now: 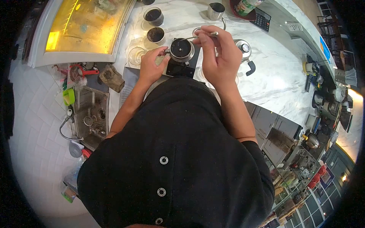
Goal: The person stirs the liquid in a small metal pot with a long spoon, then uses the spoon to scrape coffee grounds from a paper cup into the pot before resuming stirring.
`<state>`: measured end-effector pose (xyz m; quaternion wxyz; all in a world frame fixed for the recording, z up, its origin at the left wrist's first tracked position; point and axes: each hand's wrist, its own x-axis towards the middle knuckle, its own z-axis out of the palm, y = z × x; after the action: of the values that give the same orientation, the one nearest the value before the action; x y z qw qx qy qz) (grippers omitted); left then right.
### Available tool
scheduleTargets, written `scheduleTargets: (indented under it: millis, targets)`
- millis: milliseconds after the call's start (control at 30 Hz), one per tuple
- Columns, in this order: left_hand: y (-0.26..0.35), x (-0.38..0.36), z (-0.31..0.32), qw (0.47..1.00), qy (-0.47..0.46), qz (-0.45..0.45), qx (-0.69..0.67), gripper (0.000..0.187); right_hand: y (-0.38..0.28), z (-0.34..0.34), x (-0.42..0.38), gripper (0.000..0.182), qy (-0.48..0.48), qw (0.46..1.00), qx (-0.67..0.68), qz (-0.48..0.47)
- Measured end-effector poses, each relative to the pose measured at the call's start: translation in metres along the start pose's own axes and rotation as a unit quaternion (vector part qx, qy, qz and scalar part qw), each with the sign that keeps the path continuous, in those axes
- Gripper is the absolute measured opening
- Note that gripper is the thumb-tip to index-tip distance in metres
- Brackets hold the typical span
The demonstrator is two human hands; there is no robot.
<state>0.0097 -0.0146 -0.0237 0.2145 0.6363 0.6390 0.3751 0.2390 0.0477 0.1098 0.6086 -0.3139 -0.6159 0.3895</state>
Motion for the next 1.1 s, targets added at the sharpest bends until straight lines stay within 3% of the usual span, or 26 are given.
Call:
scheduleTargets:
  millis: [67, 167, 500, 567, 733, 900, 1100]
  targets:
    - [0.001, -0.001, 0.0, 1.0, -0.001, -0.002, 0.002, 0.04, 0.001, -0.007, 0.0, 0.02, -0.011, 0.992, -0.105, -0.072]
    - [0.0, -0.001, 0.0, 1.0, -0.001, -0.003, 0.0, 0.039, -0.007, -0.012, -0.001, 0.021, -0.016, 0.984, -0.154, -0.087]
    - [-0.001, -0.002, 0.001, 1.0, 0.0, -0.007, 0.003, 0.039, -0.014, -0.002, -0.001, 0.021, -0.083, 0.992, -0.071, -0.07]
    - [-0.002, -0.003, 0.0, 1.0, -0.004, -0.005, -0.002, 0.039, -0.014, 0.003, 0.0, 0.019, -0.041, 0.999, 0.022, -0.004]
    - [-0.002, -0.002, 0.002, 1.0, 0.001, -0.007, 0.003, 0.039, -0.008, -0.005, 0.002, 0.018, -0.018, 1.0, -0.006, -0.011]
    - [-0.001, -0.001, 0.002, 1.0, 0.001, -0.003, -0.001, 0.04, -0.011, -0.017, 0.0, 0.021, -0.032, 0.983, -0.155, -0.094]
    - [0.002, 0.0, 0.0, 1.0, 0.001, -0.003, -0.004, 0.04, -0.021, -0.015, 0.0, 0.024, -0.086, 0.993, -0.055, -0.062]
